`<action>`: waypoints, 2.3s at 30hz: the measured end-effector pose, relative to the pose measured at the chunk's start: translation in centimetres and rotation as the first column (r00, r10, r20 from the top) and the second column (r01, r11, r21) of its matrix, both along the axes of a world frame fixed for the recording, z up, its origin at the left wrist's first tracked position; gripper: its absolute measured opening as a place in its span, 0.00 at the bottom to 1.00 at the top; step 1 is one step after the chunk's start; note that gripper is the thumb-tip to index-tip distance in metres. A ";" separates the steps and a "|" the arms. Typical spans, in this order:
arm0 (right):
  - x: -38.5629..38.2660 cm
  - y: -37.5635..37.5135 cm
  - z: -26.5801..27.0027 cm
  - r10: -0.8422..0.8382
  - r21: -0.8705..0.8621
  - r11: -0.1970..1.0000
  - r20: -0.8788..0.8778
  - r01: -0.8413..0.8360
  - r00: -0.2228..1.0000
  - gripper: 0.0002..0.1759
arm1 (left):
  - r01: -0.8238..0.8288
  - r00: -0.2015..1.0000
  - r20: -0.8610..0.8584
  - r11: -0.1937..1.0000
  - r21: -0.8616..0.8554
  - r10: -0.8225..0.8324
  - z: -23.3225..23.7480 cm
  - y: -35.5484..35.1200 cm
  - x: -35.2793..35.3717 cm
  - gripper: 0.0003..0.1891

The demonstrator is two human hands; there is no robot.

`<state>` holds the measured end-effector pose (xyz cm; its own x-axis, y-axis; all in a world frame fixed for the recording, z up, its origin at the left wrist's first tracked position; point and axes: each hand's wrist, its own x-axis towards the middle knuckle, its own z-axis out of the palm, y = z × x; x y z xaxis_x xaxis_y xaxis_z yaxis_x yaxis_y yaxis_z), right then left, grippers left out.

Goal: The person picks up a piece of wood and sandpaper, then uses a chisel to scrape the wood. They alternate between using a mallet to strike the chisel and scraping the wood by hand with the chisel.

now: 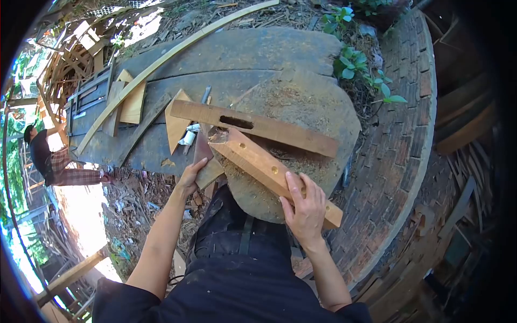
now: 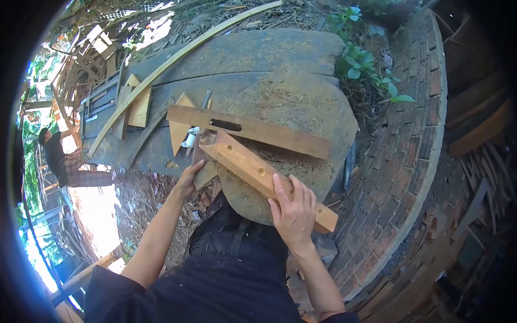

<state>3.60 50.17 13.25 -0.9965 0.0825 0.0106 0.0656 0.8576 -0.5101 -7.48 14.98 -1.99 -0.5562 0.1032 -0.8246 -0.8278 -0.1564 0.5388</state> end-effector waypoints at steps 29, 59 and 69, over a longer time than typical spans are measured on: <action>1.5 9.0 0.1 -0.719 -0.503 0.635 -0.107 0.586 0.687 0.34 | 0.136 0.892 -0.449 0.978 0.157 -0.052 17.3 2.6 1.5 0.46; 4.4 12.1 -12.8 -0.728 -0.325 0.603 0.150 0.729 0.669 0.30 | -0.397 0.766 -0.379 0.846 0.356 0.519 12.6 7.7 -12.2 0.26; -1.4 6.9 8.7 0.166 -0.359 0.924 0.073 -0.130 0.983 0.51 | 0.052 0.877 -0.469 0.949 0.311 0.106 22.5 25.8 -8.5 0.21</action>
<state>2.17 57.03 21.95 -0.9920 -0.0860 -0.0928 0.0184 0.6280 -0.7780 -15.99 40.79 20.55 -0.8764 0.2842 -0.3887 -0.4766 -0.3962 0.7848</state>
